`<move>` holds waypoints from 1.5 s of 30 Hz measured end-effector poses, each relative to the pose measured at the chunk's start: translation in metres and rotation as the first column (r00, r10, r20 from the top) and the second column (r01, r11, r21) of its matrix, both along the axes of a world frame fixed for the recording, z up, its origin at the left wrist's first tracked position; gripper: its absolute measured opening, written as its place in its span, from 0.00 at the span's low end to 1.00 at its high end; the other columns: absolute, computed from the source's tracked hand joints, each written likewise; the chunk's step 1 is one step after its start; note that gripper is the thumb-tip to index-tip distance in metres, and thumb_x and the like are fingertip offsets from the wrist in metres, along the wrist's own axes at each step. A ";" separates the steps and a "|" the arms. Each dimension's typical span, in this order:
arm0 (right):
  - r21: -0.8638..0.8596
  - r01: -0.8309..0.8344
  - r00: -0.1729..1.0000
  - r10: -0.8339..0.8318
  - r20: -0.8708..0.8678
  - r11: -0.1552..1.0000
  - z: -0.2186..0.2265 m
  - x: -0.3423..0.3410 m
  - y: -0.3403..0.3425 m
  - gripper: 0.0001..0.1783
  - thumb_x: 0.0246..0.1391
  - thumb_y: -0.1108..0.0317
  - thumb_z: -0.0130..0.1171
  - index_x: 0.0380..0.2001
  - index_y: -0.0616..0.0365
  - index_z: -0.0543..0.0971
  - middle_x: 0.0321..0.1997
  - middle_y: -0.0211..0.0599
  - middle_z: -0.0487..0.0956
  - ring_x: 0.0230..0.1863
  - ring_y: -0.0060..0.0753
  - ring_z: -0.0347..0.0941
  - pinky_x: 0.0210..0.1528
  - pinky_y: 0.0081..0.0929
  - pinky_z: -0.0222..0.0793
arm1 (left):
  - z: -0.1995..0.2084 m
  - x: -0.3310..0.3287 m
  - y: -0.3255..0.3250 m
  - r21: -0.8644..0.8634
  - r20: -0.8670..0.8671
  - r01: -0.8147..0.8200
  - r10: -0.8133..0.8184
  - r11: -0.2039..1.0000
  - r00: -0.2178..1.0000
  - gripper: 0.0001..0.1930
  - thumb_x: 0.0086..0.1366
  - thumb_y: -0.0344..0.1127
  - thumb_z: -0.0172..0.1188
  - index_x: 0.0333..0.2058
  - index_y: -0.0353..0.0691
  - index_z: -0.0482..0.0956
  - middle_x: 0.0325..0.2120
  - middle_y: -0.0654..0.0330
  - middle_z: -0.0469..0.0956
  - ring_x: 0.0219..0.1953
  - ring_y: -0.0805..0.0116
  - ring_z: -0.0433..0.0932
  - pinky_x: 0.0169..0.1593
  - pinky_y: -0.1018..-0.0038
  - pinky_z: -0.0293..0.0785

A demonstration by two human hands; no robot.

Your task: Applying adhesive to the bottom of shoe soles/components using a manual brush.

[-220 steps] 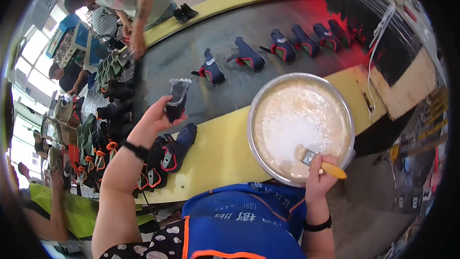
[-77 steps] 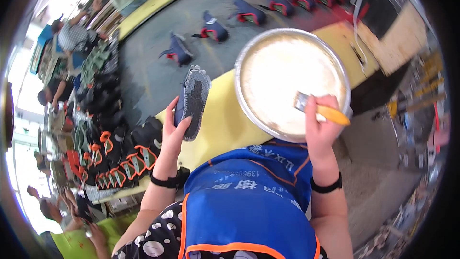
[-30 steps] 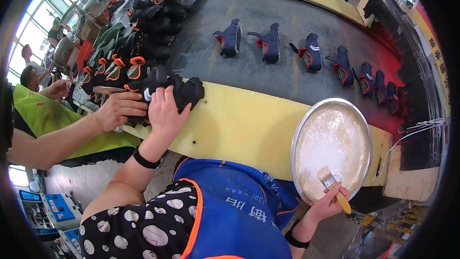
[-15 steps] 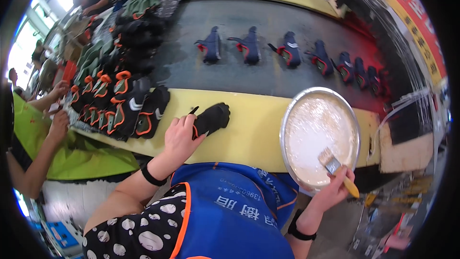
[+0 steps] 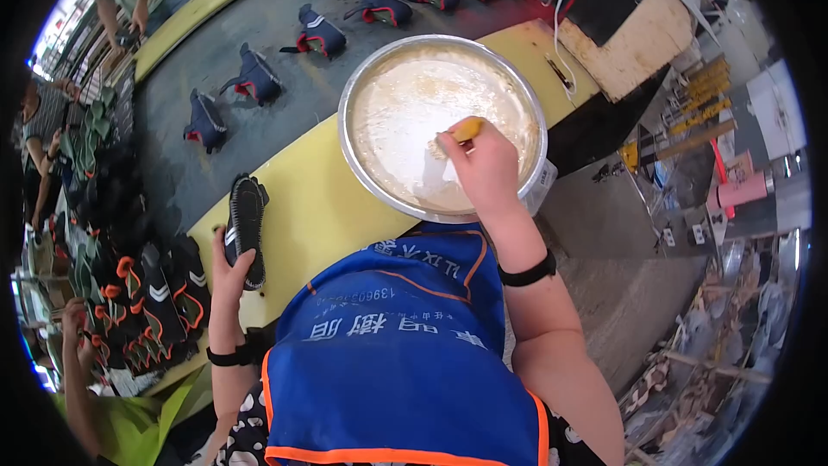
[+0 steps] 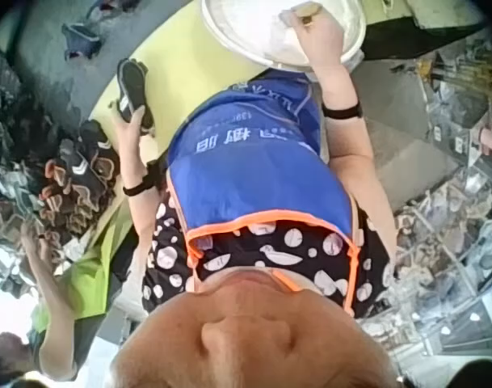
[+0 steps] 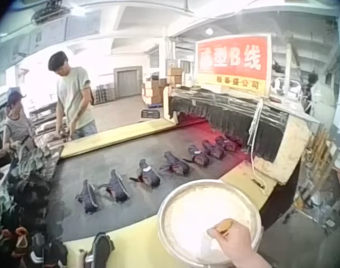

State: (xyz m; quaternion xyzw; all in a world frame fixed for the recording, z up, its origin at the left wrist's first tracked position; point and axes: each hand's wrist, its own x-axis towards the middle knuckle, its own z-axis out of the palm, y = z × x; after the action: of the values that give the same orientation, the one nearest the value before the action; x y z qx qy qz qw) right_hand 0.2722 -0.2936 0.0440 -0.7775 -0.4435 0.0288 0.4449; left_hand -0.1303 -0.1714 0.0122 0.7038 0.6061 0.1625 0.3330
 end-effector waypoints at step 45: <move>0.368 -0.155 0.947 0.245 -0.210 0.917 0.046 -0.037 -0.005 0.08 0.58 0.76 0.63 0.27 0.60 0.74 0.20 0.27 0.74 0.22 0.12 0.68 0.24 0.16 0.61 | 0.066 0.125 -0.012 -0.488 0.765 0.656 -0.080 0.575 0.639 0.41 0.58 0.41 0.56 0.68 0.29 0.55 0.61 0.48 0.69 0.62 0.62 0.70 0.65 0.70 0.63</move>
State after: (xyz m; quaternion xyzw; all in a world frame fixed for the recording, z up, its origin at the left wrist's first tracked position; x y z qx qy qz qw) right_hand 0.2356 -0.2990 0.0898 -0.6270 -0.4593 0.0942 0.6221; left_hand -0.0051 -0.1835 0.0780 0.5166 0.2777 0.0662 0.8072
